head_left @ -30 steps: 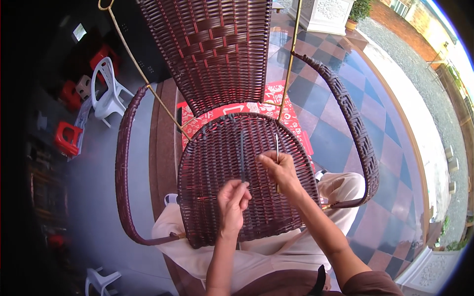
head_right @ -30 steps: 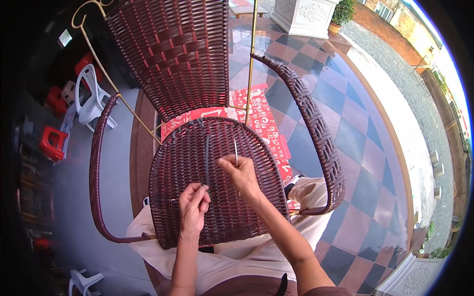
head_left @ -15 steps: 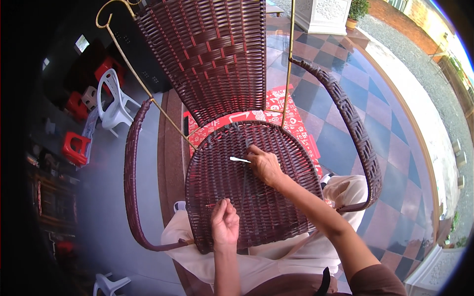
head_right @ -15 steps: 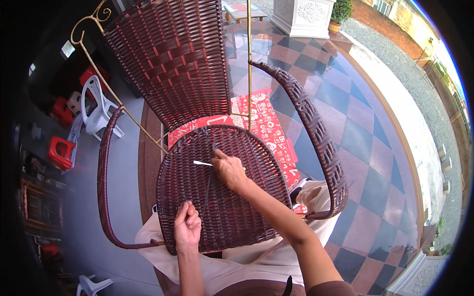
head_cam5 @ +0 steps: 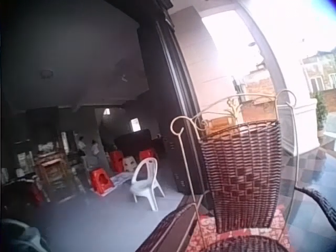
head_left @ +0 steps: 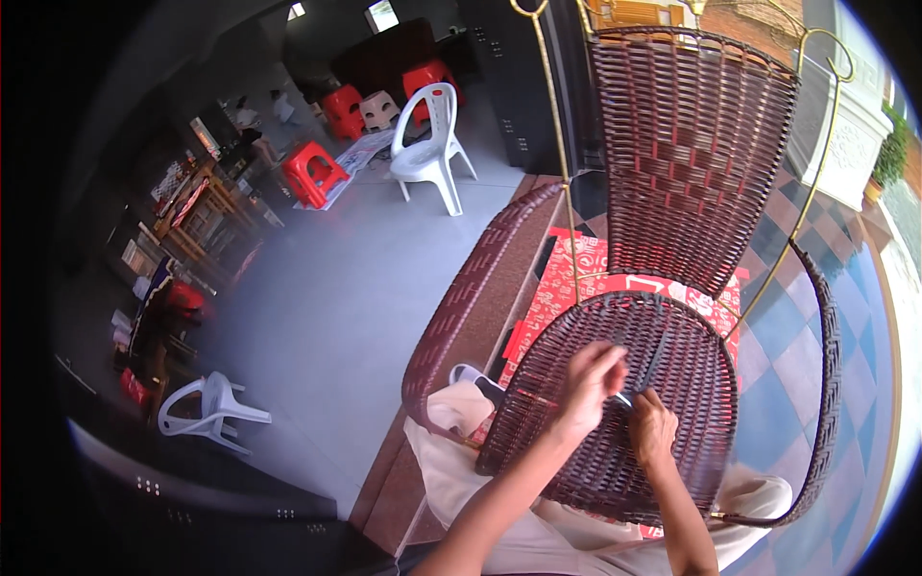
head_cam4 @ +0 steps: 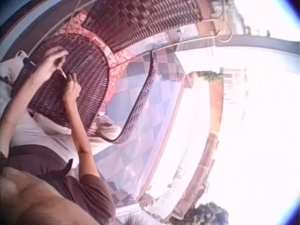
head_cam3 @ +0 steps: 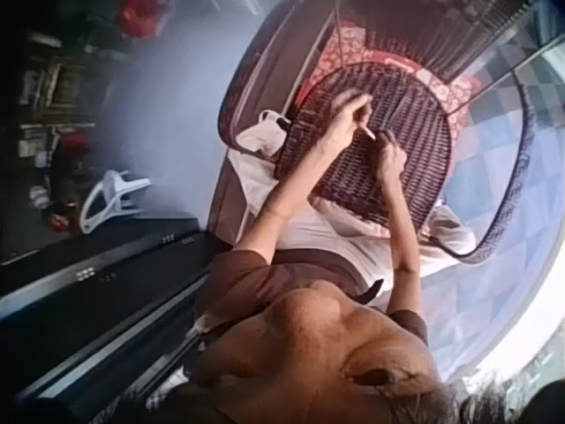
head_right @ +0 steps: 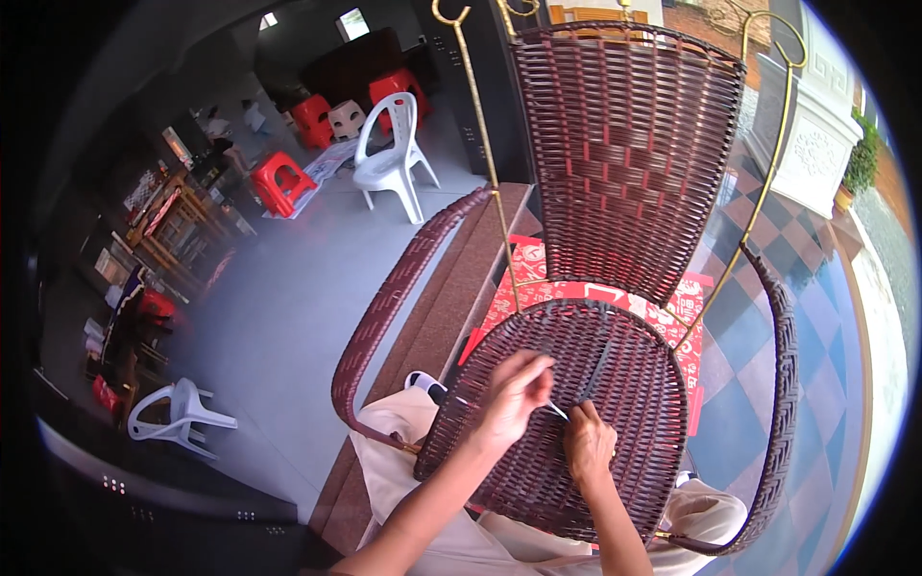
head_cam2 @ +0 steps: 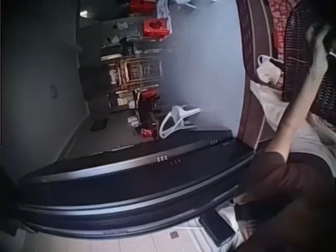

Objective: The person repairs a wicker chair by threading a dark plastic strap through the woven seat, using a screwdriver to pry open gaps in the weave and guide the strap, and trimming the excess with scissors.

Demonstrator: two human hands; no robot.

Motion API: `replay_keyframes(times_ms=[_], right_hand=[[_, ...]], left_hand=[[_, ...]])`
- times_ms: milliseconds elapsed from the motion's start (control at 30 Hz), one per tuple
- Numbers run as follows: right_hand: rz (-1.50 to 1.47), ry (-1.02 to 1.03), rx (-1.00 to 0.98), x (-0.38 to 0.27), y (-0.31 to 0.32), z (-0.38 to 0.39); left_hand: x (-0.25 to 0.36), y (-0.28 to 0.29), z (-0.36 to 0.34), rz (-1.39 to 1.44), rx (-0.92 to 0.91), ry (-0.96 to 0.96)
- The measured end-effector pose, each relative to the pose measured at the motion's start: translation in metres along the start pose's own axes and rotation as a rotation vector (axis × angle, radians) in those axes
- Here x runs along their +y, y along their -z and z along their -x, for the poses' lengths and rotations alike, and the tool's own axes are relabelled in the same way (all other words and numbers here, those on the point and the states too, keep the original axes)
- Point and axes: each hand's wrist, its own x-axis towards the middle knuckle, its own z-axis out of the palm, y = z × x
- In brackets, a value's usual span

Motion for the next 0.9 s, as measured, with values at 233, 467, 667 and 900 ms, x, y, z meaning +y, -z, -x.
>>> replay_keyframes(times_ms=[233,467,667,900], right_hand=[[-0.306,-0.271,-0.01,-0.013,0.021,0.015],[-0.38,-0.39,-0.205,-0.027,0.018,0.024],[-0.449,-0.381,-0.12,-0.008,0.035,0.044],[-0.672,-0.581,-0.066,0.027,0.065,0.041]], left_hand=[[-0.073,-0.048,-0.075,-0.295,-0.064,0.139],[-0.102,-0.016,-0.104,-0.368,-0.013,0.071],[-0.118,-0.038,-0.104,-0.552,0.118,0.09],[-0.114,-0.033,-0.087,-0.482,0.166,0.037]])
